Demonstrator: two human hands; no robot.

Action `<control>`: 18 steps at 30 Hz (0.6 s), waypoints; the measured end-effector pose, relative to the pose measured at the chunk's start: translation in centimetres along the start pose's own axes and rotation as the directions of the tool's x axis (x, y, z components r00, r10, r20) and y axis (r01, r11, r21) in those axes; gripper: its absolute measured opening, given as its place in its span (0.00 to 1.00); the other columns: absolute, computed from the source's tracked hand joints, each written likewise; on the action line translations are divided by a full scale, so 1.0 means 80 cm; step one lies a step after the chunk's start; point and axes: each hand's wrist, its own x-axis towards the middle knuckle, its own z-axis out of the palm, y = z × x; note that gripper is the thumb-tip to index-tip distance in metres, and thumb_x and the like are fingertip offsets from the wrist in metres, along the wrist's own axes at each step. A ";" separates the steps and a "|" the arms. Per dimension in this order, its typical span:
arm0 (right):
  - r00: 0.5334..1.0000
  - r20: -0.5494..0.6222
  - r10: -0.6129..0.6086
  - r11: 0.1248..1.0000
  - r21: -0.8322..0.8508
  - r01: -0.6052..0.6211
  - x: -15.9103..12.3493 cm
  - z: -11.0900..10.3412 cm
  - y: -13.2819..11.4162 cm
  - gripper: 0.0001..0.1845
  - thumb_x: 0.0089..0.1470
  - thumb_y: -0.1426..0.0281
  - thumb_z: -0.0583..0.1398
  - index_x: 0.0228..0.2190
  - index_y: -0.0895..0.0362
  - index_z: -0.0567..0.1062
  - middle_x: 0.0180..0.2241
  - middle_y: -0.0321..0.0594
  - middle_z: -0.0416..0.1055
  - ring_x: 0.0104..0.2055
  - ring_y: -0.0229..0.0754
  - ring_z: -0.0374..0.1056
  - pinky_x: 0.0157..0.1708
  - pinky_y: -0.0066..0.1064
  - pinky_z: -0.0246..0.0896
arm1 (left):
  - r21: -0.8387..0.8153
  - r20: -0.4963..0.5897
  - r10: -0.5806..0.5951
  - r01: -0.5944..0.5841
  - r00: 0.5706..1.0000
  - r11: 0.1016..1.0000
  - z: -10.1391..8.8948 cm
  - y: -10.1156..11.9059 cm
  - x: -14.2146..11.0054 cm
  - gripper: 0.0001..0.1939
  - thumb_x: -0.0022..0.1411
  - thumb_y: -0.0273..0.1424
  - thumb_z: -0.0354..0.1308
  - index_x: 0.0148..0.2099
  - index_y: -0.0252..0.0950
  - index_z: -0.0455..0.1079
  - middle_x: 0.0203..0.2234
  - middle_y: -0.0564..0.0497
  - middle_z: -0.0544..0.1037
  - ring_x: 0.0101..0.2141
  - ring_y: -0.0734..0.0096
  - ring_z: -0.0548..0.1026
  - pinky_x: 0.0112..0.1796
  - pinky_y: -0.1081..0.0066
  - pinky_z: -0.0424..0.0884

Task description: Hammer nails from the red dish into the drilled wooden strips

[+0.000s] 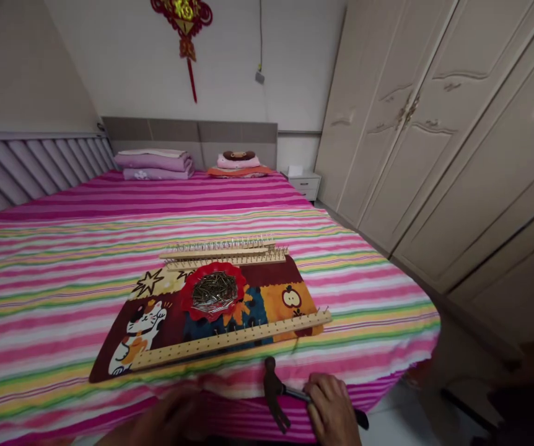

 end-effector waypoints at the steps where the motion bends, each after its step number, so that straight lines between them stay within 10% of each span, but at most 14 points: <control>1: 1.000 -0.001 -0.001 1.000 -0.004 0.001 0.001 0.000 -0.001 0.12 0.53 0.79 0.54 0.37 0.53 0.70 0.35 0.42 0.72 0.35 0.47 0.67 0.34 0.37 0.59 | -0.007 -0.062 -0.013 0.012 0.998 1.000 -0.020 0.005 0.009 0.16 0.64 0.40 0.44 0.44 0.43 0.71 0.40 0.50 0.77 0.42 0.64 0.74 0.45 0.64 0.71; 6: 1.000 0.002 0.008 1.000 -0.024 -0.008 0.003 -0.003 -0.004 0.11 0.52 0.78 0.54 0.37 0.53 0.70 0.35 0.42 0.72 0.34 0.47 0.66 0.33 0.36 0.59 | 0.167 -0.465 0.068 0.012 0.883 0.986 -0.107 0.062 0.066 0.13 0.57 0.39 0.49 0.37 0.42 0.72 0.33 0.53 0.79 0.35 0.67 0.76 0.37 0.71 0.70; 18: 1.000 0.011 0.021 1.000 0.004 -0.021 0.007 -0.007 -0.008 0.10 0.54 0.77 0.54 0.37 0.55 0.71 0.35 0.43 0.71 0.36 0.47 0.65 0.35 0.36 0.56 | 0.688 -0.176 0.102 0.048 0.979 0.724 -0.107 0.113 0.180 0.10 0.56 0.29 0.53 0.37 0.38 0.75 0.36 0.47 0.78 0.40 0.64 0.74 0.41 0.69 0.65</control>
